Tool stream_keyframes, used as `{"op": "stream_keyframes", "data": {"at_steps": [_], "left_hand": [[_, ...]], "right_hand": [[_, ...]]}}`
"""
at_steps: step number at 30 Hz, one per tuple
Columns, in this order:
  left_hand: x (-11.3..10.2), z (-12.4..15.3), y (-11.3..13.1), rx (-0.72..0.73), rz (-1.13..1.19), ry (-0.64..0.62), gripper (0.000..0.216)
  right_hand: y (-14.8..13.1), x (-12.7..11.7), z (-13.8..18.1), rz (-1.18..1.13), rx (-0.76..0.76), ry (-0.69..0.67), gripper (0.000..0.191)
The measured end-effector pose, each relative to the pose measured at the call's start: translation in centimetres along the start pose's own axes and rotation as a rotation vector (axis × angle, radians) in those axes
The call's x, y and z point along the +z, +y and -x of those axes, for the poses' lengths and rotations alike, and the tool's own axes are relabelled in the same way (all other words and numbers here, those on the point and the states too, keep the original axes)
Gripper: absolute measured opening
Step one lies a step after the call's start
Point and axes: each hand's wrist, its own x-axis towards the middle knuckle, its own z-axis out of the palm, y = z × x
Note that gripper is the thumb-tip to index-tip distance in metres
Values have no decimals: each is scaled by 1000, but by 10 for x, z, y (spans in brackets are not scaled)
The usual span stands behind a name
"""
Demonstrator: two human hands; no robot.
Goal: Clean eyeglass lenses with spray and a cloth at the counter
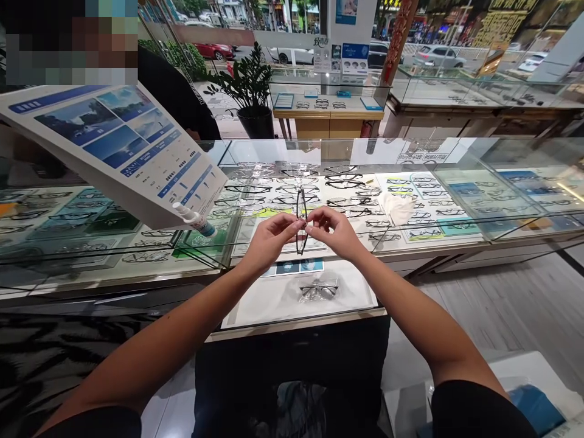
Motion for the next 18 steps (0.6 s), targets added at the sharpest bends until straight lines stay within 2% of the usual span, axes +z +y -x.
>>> {"op": "stream_keyframes", "data": {"at_steps": [8,18], "left_hand": [[2,1,2,83,-47,23,54],[1,1,-3,146,-66,14,42]], "right_hand": [[-4,2,4,138,-100,36,23],[-3,4,5,225,-180,56,21]]}}
